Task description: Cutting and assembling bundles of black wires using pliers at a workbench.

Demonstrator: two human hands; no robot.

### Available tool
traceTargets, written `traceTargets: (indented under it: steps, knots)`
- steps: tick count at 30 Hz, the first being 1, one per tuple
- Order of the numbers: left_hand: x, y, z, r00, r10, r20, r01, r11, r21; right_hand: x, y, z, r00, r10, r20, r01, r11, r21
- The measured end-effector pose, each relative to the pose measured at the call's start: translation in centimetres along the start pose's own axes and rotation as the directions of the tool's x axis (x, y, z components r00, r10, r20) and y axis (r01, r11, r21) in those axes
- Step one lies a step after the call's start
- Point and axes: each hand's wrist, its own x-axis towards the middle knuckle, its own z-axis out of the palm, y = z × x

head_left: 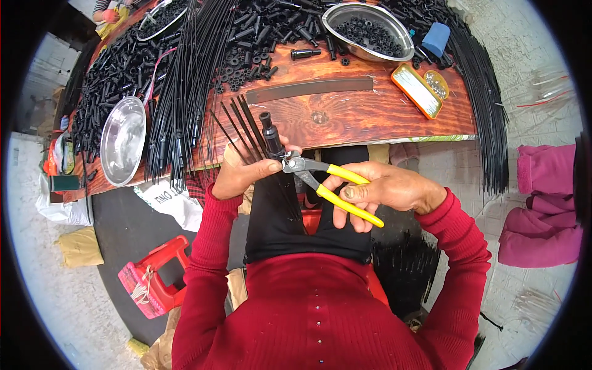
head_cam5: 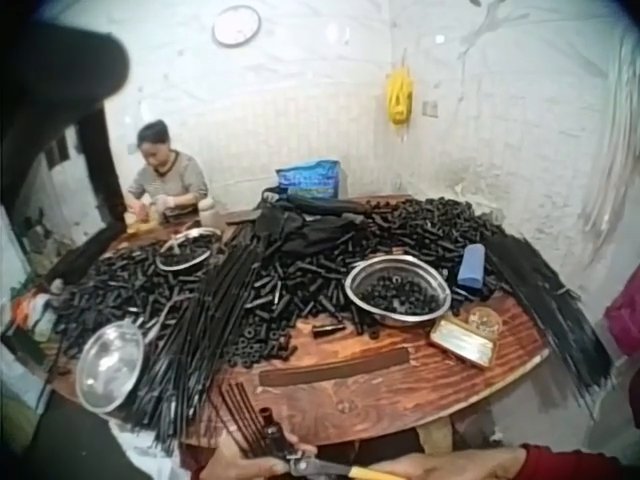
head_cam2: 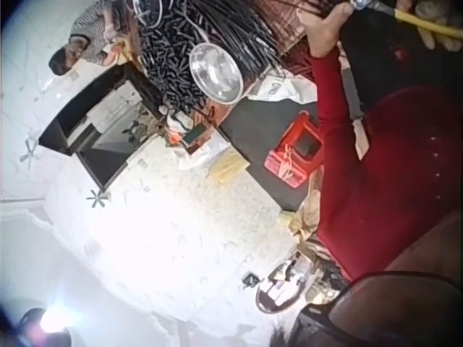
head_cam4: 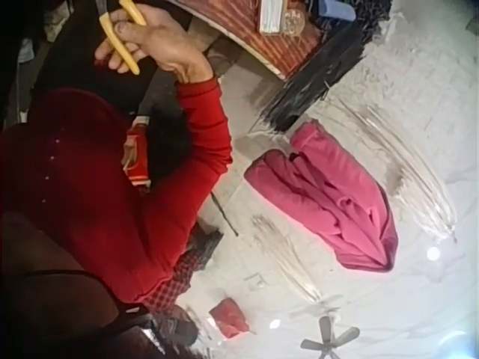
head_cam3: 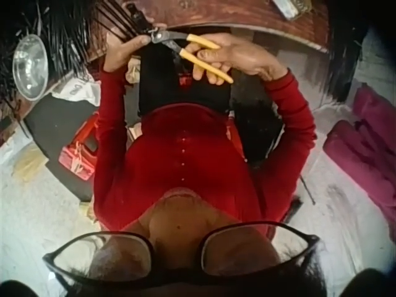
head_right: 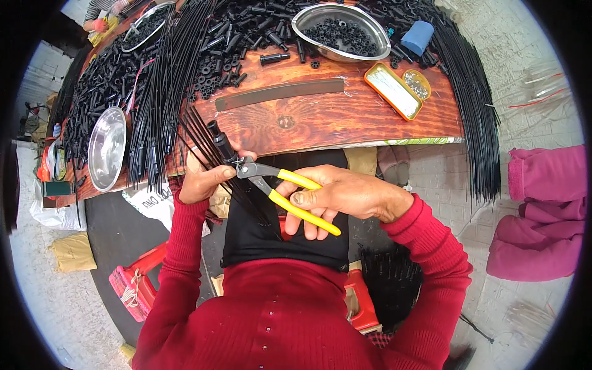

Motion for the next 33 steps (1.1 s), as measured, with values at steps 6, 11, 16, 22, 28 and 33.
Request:
traceTargets:
  steps: [6, 11, 16, 22, 28, 33]
  knots:
    - [-0.1, 0.3, 0.2, 1.0, -0.015, 0.013, 0.015, 1.0, 0.0, -0.3, -0.3, 0.1, 0.999, 0.033, 0.003, -0.033, 0.999, -0.006]
    - [-0.2, 0.5, 0.4, 1.0, -0.031, 0.001, 0.031, 0.999, 0.029, -0.6, -1.0, -0.1, 0.998, 0.068, 0.016, -0.069, 0.997, 0.027]
    - [-0.5, -0.1, -0.2, 1.0, -0.023, -0.013, 0.023, 1.0, 0.01, -0.4, -1.3, -0.1, 0.997, 0.078, 0.014, -0.078, 0.996, -0.031]
    - [-0.5, 0.0, -0.5, 0.999, -0.045, -0.019, 0.045, 0.999, -0.001, 0.7, 1.8, 0.2, 0.999, -0.017, 0.048, 0.011, 0.992, 0.129]
    - [-0.7, 0.3, -0.2, 0.999, -0.028, -0.02, 0.028, 1.0, 0.009, 0.1, 0.8, 2.5, 0.998, 0.066, 0.001, -0.064, 0.968, 0.241]
    - [-0.8, 0.4, -0.1, 0.998, -0.045, -0.033, 0.045, 0.999, -0.008, -0.4, -0.1, 2.2, 0.998, 0.045, 0.046, -0.055, 0.969, 0.239]
